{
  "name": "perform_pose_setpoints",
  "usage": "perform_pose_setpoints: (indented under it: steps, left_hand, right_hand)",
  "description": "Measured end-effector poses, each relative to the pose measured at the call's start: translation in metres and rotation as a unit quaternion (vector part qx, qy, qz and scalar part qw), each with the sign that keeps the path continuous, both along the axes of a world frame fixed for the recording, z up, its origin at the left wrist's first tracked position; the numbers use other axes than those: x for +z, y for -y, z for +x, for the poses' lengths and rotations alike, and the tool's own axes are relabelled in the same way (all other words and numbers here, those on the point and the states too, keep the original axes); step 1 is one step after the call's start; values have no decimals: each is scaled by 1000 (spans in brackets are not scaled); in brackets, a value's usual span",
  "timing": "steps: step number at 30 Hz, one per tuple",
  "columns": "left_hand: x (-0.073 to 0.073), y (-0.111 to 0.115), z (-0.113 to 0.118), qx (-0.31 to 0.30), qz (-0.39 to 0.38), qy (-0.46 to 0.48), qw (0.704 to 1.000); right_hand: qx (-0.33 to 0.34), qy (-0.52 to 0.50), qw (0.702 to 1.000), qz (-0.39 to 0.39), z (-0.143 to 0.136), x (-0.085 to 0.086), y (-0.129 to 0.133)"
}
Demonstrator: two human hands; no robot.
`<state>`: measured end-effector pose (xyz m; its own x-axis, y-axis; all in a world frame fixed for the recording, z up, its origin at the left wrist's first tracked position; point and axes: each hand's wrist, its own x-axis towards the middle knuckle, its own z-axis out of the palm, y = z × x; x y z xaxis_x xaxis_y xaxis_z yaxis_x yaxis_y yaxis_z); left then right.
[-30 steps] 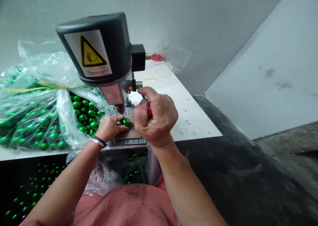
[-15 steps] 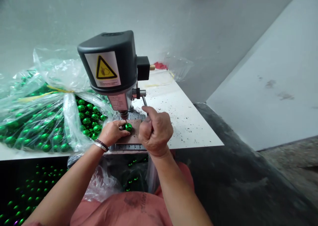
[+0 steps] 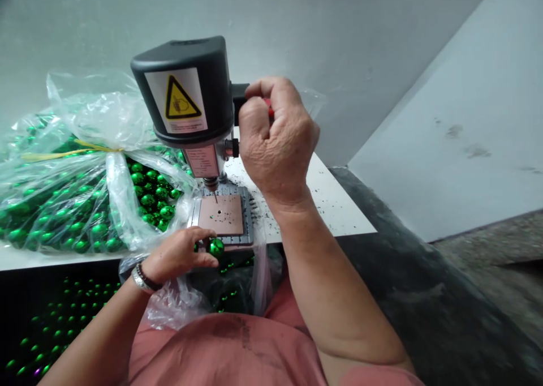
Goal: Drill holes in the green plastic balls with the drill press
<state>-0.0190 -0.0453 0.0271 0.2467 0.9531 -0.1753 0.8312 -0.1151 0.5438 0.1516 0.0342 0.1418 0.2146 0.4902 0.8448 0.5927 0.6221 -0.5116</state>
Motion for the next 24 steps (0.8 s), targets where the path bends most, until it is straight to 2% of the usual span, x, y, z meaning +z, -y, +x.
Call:
perform_pose_setpoints:
  steps: [2, 7, 12, 15, 19, 22, 24]
  left_hand:
    - [0, 6, 0, 11, 1, 15, 1000]
    - [-5, 4, 0, 104, 35, 116, 987]
    - [-22, -7, -2, 167, 10, 264, 950]
    - [-28, -12, -2, 195, 8, 299, 934]
    - [-22, -15, -3, 198, 37, 263, 943]
    - [-16, -19, -4, 186, 83, 167, 965]
    - [-14, -24, -4, 152, 113, 104, 976]
  right_hand:
    - [7, -1, 1000, 2, 0, -2, 1]
    - [31, -2, 999, 12, 1, -3, 0]
    - [26, 6, 1000, 3, 2, -4, 2]
    - [30, 12, 999, -8, 2, -5, 4]
    - [26, 19, 999, -17, 3, -4, 4]
    - [9, 22, 999, -25, 3, -3, 4]
    - [2, 25, 999, -33, 3, -3, 5]
